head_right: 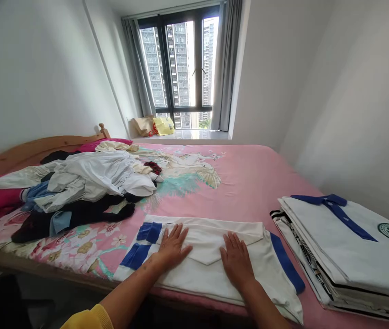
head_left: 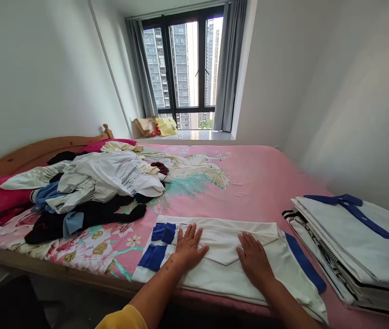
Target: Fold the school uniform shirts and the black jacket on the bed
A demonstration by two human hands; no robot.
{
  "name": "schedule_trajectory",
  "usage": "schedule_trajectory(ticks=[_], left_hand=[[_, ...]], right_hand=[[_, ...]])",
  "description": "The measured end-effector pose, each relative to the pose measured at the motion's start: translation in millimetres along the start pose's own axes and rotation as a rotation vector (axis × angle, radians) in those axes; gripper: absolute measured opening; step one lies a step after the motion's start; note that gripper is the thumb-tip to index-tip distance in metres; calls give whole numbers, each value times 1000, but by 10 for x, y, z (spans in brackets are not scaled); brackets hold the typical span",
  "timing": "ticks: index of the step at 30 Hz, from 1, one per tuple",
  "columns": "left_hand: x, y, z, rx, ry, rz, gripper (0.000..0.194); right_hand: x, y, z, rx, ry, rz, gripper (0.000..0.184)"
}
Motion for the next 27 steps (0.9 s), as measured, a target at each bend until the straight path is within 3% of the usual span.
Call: schedule_trajectory(ticks=[2,4,6,8,12,17,20,27], left_hand=[[54,4,70,-23,-18,37,70],[144,-6,150,-12,-6,-29,63],[200,-49,288,64,34,-123,60],[170,-108,448,165,64,-145,62],[80,-156,603,247,67,-101,67],[153,-158,652,225,36,-57,64],[162,-208,734,279,58,-90,65],[159,-229,772,356,22,12,66]], right_hand=[[-1,-2,7,1,-13,-10,54],[-9,1,6,-1,-19,-18,54],[-26,4,2,4,-20,-23,55],[-48,4,-1,13,-19,-23,55],[-74,-2,-11,25,-14,-34,55],[-79,-10,-27,46,-4,-85,55],[-91,-12,-35,51,5,-95,54],[-67,-24,-33,64,27,-147,53]])
Point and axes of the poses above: each hand's wrist, its own y-axis towards the middle knuckle, its own x-axis out of the back of the hand, z = x × y, the point moved 5 cm from there along y, towards the middle knuckle
